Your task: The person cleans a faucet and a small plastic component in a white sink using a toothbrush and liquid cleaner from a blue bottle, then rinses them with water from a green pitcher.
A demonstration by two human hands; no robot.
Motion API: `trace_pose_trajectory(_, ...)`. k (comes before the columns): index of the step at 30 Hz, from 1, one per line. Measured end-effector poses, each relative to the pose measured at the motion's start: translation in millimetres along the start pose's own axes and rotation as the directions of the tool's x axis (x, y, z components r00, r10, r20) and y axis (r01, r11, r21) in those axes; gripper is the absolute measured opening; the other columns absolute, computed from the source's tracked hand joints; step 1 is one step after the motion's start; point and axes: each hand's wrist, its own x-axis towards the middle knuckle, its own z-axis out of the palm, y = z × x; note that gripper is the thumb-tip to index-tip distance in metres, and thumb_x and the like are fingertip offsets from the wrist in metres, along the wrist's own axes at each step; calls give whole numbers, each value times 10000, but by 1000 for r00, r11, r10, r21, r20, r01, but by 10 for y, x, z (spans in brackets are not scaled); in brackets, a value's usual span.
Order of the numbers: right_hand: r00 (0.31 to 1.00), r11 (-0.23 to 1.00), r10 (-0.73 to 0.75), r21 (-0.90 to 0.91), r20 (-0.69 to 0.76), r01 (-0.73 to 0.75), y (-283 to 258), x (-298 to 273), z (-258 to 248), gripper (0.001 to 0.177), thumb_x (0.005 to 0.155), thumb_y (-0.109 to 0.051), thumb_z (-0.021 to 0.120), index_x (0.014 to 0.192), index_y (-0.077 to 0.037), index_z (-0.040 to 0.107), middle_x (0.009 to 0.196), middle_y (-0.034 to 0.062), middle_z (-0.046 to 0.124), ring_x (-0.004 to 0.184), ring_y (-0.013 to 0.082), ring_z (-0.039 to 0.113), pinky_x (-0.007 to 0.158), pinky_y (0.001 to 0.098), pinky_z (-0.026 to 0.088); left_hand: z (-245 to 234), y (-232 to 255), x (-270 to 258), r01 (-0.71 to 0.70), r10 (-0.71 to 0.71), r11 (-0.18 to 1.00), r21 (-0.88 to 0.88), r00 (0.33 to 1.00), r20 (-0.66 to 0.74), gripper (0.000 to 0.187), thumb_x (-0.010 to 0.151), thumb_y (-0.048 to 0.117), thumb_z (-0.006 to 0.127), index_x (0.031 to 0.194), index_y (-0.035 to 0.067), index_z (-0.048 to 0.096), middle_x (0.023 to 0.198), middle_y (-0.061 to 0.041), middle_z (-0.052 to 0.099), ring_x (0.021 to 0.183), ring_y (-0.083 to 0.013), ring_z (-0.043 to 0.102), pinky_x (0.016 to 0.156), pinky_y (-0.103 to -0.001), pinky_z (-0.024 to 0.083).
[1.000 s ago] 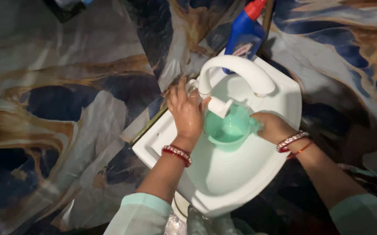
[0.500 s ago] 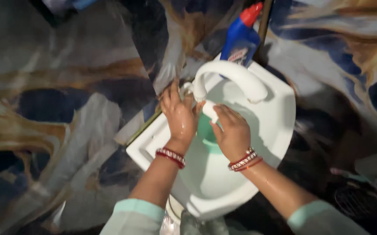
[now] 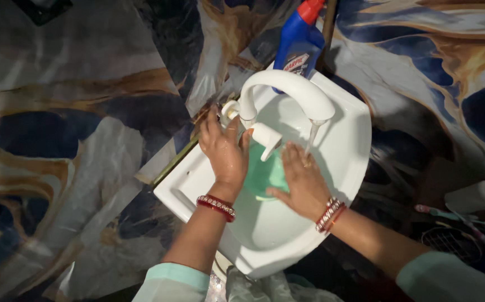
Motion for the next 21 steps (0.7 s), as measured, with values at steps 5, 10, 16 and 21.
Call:
trace_pose_trajectory(5,911,990,71,-137,406,-16,5,-128,-231,639,649,-564,830,980,-21,771,1630,255,240,1491,524,253,1111,629,190,64,12,-223,33,-33,999,-27,999,-18,551,848,148,798,1336,13,581,1532,-291,406,1385,-509,384,1126,-596,298)
trace_pose_trajectory(10,956,994,61,-102,285,-33,303,-259,-377,490,695,-445,856,864,5,762,1565,342,383,1391,477,436,1126,482,396,238,314,-894,185,-168,972,-142,977,129,732,810,138,770,1417,-66,415,1476,-354,390,1324,-543,364,1092,-608,268)
trace_pose_trajectory(16,913,988,35,-149,407,29,230,-102,-736,544,663,-551,867,832,-39,798,1429,300,494,1339,511,464,1064,568,368,458,363,-972,168,-128,975,-142,959,254,611,763,-2,672,1325,-118,462,1470,-353,444,1358,-495,414,1170,-543,291)
trace_pose_trajectory(21,864,988,151,-35,480,-153,262,148,-576,180,923,-181,631,978,-88,775,1075,157,738,1053,348,681,979,450,501,442,224,-931,71,-19,979,-192,965,263,616,752,-22,651,1334,-119,474,1439,-357,471,1324,-502,444,1146,-544,337)
